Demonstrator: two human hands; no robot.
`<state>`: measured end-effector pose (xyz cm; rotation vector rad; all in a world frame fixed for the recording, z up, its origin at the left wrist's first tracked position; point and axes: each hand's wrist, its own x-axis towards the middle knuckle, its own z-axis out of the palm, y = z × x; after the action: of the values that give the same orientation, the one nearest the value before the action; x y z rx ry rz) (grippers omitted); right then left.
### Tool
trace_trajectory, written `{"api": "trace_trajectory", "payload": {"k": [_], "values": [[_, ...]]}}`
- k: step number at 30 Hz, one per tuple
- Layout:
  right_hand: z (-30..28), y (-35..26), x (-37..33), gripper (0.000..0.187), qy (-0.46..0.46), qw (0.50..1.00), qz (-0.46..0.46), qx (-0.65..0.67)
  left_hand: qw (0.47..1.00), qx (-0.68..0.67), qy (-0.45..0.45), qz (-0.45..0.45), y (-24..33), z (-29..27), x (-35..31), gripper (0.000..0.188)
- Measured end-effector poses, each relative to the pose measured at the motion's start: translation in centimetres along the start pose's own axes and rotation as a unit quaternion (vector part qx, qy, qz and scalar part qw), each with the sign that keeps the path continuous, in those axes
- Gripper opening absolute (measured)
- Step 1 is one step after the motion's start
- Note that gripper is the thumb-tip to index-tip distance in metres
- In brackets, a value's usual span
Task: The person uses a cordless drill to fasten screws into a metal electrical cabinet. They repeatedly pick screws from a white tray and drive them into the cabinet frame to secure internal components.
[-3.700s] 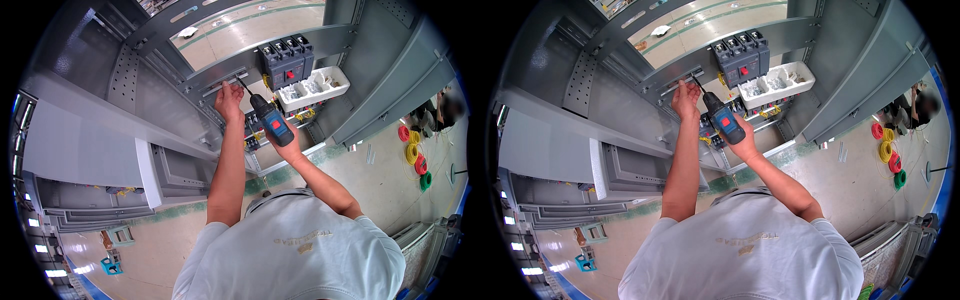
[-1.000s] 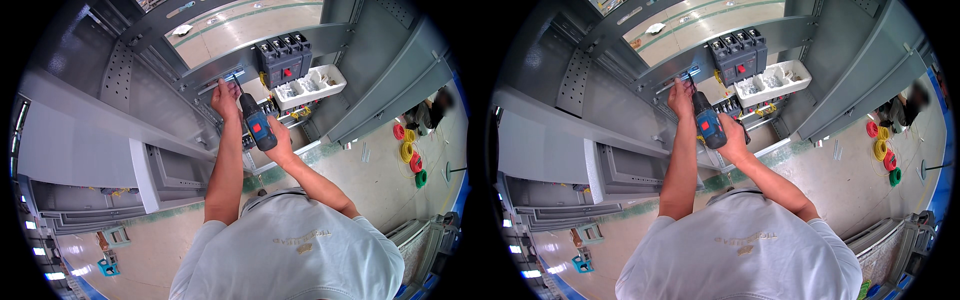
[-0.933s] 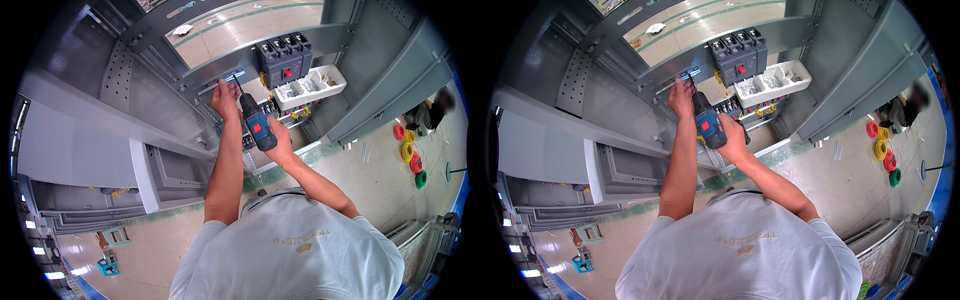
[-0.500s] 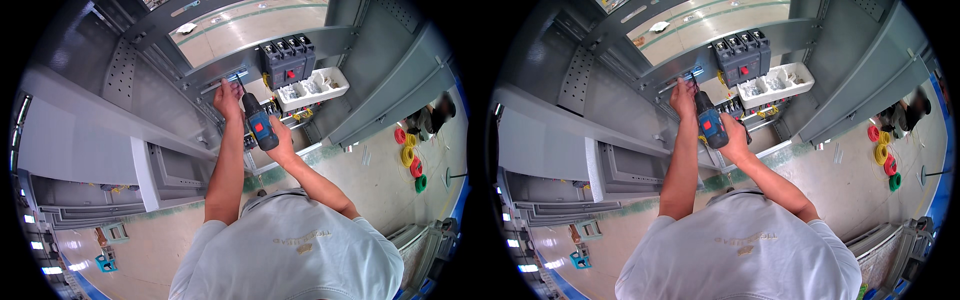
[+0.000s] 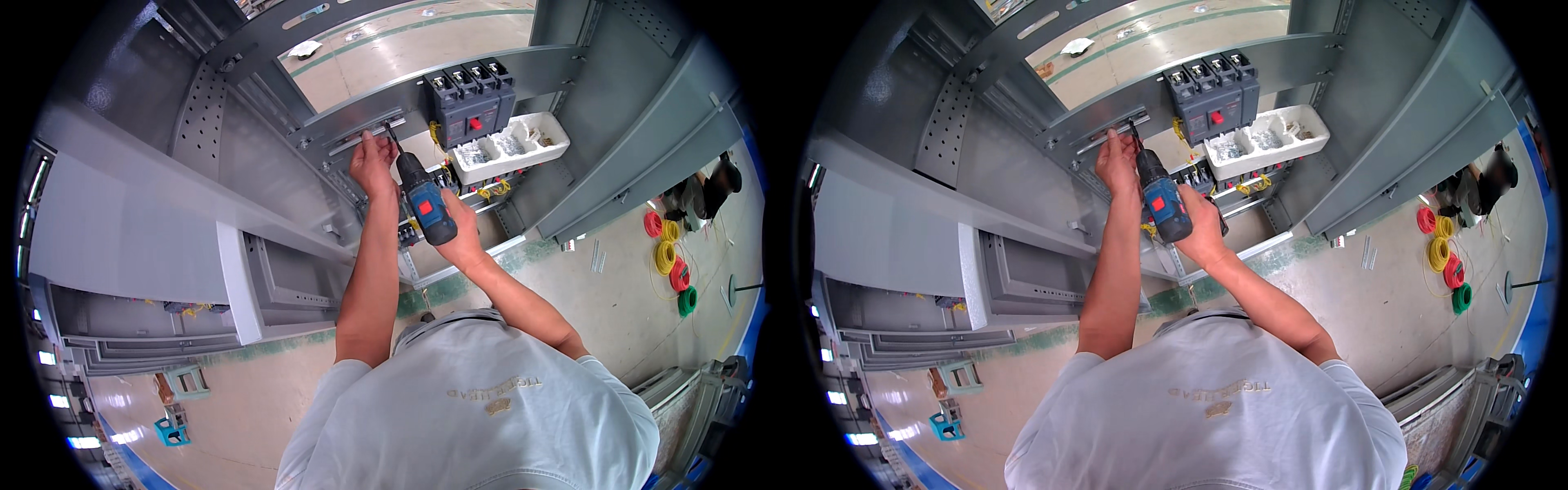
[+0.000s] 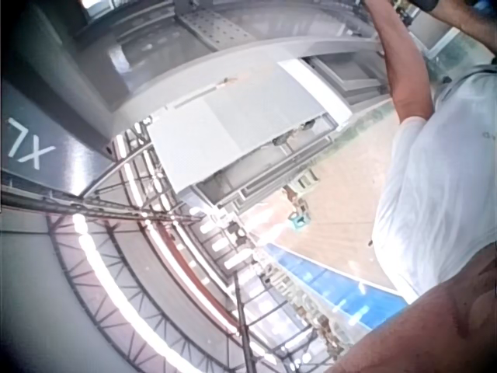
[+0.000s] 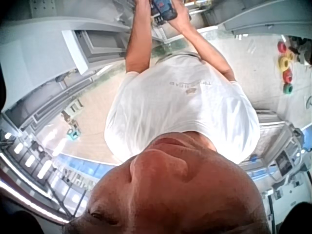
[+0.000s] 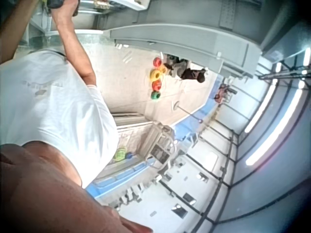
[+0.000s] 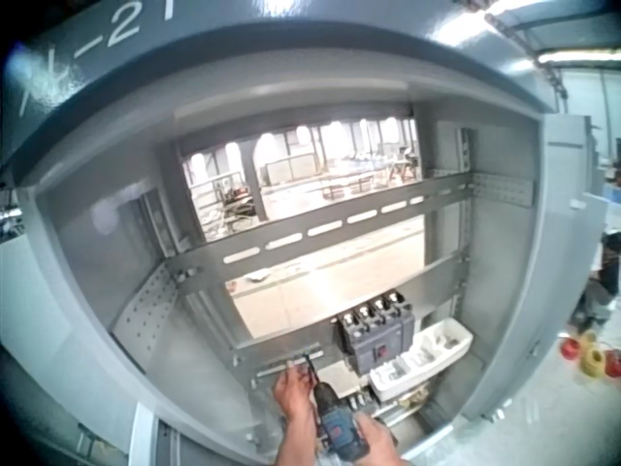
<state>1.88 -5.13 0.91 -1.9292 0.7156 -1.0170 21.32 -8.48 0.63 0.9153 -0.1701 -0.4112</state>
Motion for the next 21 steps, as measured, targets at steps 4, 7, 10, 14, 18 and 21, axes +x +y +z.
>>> {"api": "trace_trajectory", "payload": {"k": [4, 7, 10, 14, 18, 21], "values": [[-0.11, -0.37, 0.01, 0.028, -0.003, 1.000, 0.001, -0.002, 1.000, 0.001, -0.008, -0.006, -0.01, -0.19, 0.13, 0.032], [0.12, -0.14, 0.05, 0.022, 0.013, 0.999, -0.032, 0.005, 1.000, -0.009, -0.005, -0.004, -0.18, -0.22, 0.25, 0.032], [0.02, -0.02, -0.01, 0.028, -0.003, 1.000, -0.001, 0.002, 1.000, -0.014, -0.004, -0.001, -0.24, -0.23, 0.30, 0.033], [-0.09, -0.15, 0.03, 0.028, -0.004, 1.000, 0.003, 0.007, 1.000, -0.009, -0.003, -0.003, -0.15, -0.15, 0.12, 0.034], [-0.02, -0.26, 0.10, 0.021, 0.006, 1.000, -0.017, 0.006, 1.000, -0.003, -0.002, -0.003, 0.04, -0.10, -0.03, 0.035], [-0.05, 0.10, 0.08, 0.024, -0.001, 1.000, -0.005, 0.005, 1.000, 0.000, 0.004, -0.006, 0.27, 0.26, -0.32, 0.035]]}}
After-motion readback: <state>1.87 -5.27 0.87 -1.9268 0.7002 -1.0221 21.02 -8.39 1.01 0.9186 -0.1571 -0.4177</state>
